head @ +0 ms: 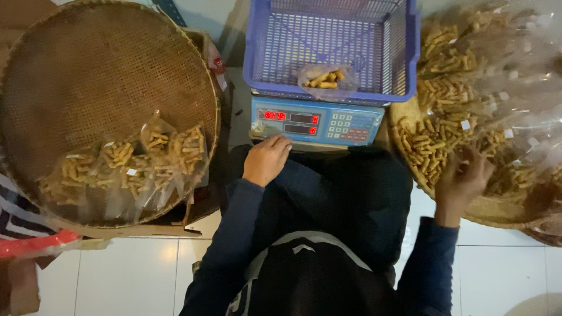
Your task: The person sits on the floor and fills clear plastic bags with dried stick-shaped snack pieces from large woven trays, places each bag in the basket of a digital scale to weigh it, adds or removes pieces to reach the target weight, then sets filled bags aside. They repeat this weighing and bagging cycle for multiple bags.
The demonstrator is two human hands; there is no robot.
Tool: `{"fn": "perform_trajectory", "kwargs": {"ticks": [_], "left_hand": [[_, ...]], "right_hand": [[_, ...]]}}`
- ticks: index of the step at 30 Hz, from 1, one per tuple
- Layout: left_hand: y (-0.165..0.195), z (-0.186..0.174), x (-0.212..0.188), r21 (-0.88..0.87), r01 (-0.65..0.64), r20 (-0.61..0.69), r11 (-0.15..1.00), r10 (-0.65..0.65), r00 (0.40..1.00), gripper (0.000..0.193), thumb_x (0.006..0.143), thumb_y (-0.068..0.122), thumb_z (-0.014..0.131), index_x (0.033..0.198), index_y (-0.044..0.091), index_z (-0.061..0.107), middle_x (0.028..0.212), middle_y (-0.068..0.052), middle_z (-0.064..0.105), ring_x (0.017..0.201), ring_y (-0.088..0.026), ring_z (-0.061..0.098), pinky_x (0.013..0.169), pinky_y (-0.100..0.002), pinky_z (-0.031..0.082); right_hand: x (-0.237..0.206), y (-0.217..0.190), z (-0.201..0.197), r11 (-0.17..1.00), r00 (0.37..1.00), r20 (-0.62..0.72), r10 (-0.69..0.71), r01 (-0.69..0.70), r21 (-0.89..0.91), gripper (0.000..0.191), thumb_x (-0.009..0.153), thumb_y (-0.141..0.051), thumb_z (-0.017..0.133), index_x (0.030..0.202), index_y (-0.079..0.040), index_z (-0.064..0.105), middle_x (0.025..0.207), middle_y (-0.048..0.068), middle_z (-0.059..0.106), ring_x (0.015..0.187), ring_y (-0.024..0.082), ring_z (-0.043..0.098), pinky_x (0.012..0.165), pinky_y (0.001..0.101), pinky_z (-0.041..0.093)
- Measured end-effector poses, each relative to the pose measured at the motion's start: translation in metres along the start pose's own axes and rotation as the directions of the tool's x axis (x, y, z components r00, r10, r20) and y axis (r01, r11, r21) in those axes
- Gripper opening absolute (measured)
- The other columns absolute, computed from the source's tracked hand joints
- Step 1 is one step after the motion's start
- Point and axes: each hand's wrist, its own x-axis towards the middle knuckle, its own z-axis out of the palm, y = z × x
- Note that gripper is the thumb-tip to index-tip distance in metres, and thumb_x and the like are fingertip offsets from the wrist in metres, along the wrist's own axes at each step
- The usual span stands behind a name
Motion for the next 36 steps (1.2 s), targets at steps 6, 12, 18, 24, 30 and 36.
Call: {"fn": "perform_trajectory", "kwargs": {"ticks": [6,12,18,24,30,36], "left_hand": [[0.009,0.009,-0.005,-0.015,-0.057,-0.023,0.998,0.057,0.998,0.016,0.098,0.018,0.068,0.111,0.010,0.071,0.108,-0.007,0.072,0.094,-0.030,0.071,0.080,-0.042,0.058],[0.041,-0.021,0.015,-0.220,0.148,-0.207,0.964,-0.194,0.959,0.023,0.098,0.022,0.072,0.118,0.010,0.071,0.113,-0.010,0.072,0.094,-0.029,0.072,0.081,-0.040,0.058],[0.061,-0.041,0.091,-0.225,0.059,-0.397,0.973,-0.147,0.906,0.055,0.090,0.042,0.076,0.132,0.009,0.062,0.124,-0.016,0.065,0.113,-0.034,0.067,0.092,-0.043,0.057],[0.037,-0.023,0.148,0.015,0.244,-0.160,0.970,-0.239,0.958,0.022,0.101,0.036,0.057,0.107,0.019,0.069,0.103,-0.014,0.073,0.097,-0.037,0.072,0.084,-0.054,0.057],[-0.009,-0.060,0.170,-0.083,0.283,-0.222,0.956,-0.294,0.929,0.023,0.095,0.028,0.055,0.113,0.021,0.067,0.083,-0.014,0.075,0.081,-0.038,0.073,0.072,-0.055,0.055],[-0.144,-0.173,0.146,-0.030,-0.008,-0.484,1.000,-0.007,0.875,0.020,0.095,0.020,0.061,0.109,0.009,0.069,0.098,-0.015,0.074,0.091,-0.033,0.072,0.077,-0.046,0.057]], "right_hand": [[0.055,-0.118,0.003,0.929,0.945,0.030,-0.326,0.314,0.197,0.041,0.098,0.006,0.075,0.136,-0.003,0.062,0.123,0.018,0.060,0.109,0.034,0.058,0.091,0.0446,0.051],[0.070,-0.191,0.020,0.780,0.850,0.027,-0.526,0.470,0.412,0.041,0.101,0.009,0.073,0.138,-0.002,0.059,0.136,0.022,0.055,0.104,0.032,0.061,0.088,0.0384,0.053],[0.000,-0.207,0.073,0.803,0.934,-0.054,-0.354,0.332,0.495,0.023,0.102,0.009,0.068,0.122,0.000,0.062,0.115,0.020,0.064,0.097,0.034,0.065,0.087,0.0426,0.054],[-0.055,-0.200,0.093,0.783,0.879,0.057,-0.473,0.390,0.484,0.015,0.098,0.010,0.065,0.110,0.001,0.067,0.110,0.019,0.069,0.104,0.038,0.065,0.096,0.0447,0.054],[-0.060,-0.199,0.092,0.802,0.897,0.069,-0.438,0.355,0.480,0.016,0.101,0.010,0.066,0.112,0.000,0.069,0.111,0.017,0.069,0.107,0.036,0.065,0.098,0.0442,0.054],[-0.061,-0.203,0.090,0.819,0.900,0.070,-0.431,0.357,0.449,0.017,0.100,0.009,0.067,0.114,0.000,0.070,0.113,0.018,0.069,0.109,0.037,0.065,0.099,0.0438,0.054]]}}
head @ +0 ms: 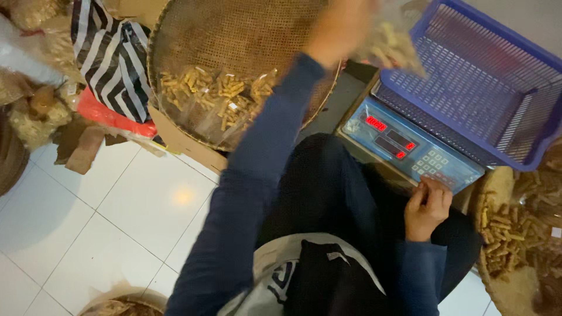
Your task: The person sits on the floor and fills clear plastic bags with dried stick-shaped snack pieces from large woven trays, places each bag in the basket of a digital scale to weigh it, adds or removes pieces to reach the target weight, then sets filled bags aside. They repeat this weighing and bagging cycle for multiple bags.
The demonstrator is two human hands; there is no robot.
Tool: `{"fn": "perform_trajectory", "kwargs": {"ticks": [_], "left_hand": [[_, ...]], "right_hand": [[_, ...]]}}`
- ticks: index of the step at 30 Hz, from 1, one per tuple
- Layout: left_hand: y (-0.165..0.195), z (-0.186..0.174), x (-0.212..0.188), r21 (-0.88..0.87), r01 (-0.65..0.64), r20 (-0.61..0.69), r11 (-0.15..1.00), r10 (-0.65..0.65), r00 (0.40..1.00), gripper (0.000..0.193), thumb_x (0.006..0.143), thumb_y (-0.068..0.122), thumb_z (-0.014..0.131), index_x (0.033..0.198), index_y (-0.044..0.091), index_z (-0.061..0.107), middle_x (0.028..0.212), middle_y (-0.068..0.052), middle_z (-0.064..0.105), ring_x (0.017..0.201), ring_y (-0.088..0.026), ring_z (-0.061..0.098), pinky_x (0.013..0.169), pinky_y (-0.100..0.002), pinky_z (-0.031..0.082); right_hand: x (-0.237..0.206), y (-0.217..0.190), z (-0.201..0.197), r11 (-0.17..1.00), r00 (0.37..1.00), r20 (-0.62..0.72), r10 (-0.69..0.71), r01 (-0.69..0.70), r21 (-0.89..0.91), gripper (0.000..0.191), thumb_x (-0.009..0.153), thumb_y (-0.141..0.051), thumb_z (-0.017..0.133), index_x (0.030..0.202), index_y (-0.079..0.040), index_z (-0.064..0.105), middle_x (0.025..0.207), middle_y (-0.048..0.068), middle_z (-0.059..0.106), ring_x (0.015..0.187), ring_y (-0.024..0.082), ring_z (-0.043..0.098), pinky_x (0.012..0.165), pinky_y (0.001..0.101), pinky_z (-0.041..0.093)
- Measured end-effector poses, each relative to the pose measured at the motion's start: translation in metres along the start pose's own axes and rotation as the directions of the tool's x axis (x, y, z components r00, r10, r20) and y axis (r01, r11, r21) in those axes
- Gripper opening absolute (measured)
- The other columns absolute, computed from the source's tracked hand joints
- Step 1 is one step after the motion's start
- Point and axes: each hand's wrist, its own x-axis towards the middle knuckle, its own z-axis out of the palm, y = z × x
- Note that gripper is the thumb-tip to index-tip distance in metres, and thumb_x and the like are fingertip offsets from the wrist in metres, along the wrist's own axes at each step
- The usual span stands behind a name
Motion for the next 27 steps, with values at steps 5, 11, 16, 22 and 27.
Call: {"fn": "perform_trajectory", "kwargs": {"ticks": [5,11,16,22,27], "left_hand": [[-0.096,-0.164,-0.041,0.170,0.123,0.062,0.978,-0.135,0.989,0.023,0.109,0.022,0.057,0.113,0.005,0.073,0.102,-0.014,0.076,0.092,-0.028,0.071,0.082,-0.043,0.056],[-0.135,-0.257,-0.096,0.390,0.224,-0.257,0.893,-0.128,0.958,0.025,0.106,0.017,0.057,0.123,0.000,0.066,0.114,-0.028,0.071,0.108,-0.049,0.065,0.091,-0.050,0.053],[-0.147,-0.265,-0.163,0.449,0.408,-0.208,0.795,-0.351,0.913,0.030,0.108,0.013,0.047,0.128,0.005,0.067,0.117,-0.022,0.073,0.111,-0.042,0.070,0.091,-0.050,0.054],[-0.126,-0.287,-0.225,0.719,0.493,-0.142,0.489,-0.592,0.794,0.033,0.100,0.011,0.056,0.127,0.009,0.074,0.110,-0.025,0.071,0.102,-0.044,0.068,0.086,-0.053,0.053],[-0.096,-0.285,-0.248,0.787,0.473,-0.160,0.396,-0.608,0.777,0.028,0.104,0.009,0.054,0.125,0.006,0.072,0.116,-0.025,0.070,0.108,-0.043,0.067,0.093,-0.051,0.052]], "right_hand": [[0.006,-0.001,0.011,0.999,1.000,0.025,0.014,-0.015,0.029,0.015,0.101,0.009,0.068,0.113,0.000,0.069,0.113,0.018,0.070,0.107,0.037,0.065,0.097,0.0437,0.054],[0.011,-0.011,0.029,0.998,0.998,0.045,-0.050,0.049,0.027,0.018,0.100,0.009,0.068,0.115,-0.001,0.069,0.112,0.018,0.069,0.107,0.039,0.064,0.097,0.0456,0.053],[0.011,-0.018,0.024,0.998,0.996,0.067,-0.059,0.059,0.003,0.024,0.092,0.011,0.065,0.113,-0.002,0.069,0.111,0.018,0.069,0.105,0.039,0.065,0.094,0.0469,0.054],[0.005,-0.017,-0.018,0.998,0.998,0.001,0.056,-0.056,0.032,0.021,0.089,0.010,0.067,0.107,-0.002,0.069,0.104,0.018,0.068,0.097,0.037,0.067,0.083,0.0421,0.056],[-0.014,0.023,-0.084,0.984,0.971,-0.210,0.111,-0.137,-0.113,0.018,0.090,0.010,0.068,0.101,-0.005,0.065,0.107,0.014,0.069,0.100,0.035,0.068,0.087,0.0423,0.056]]}}
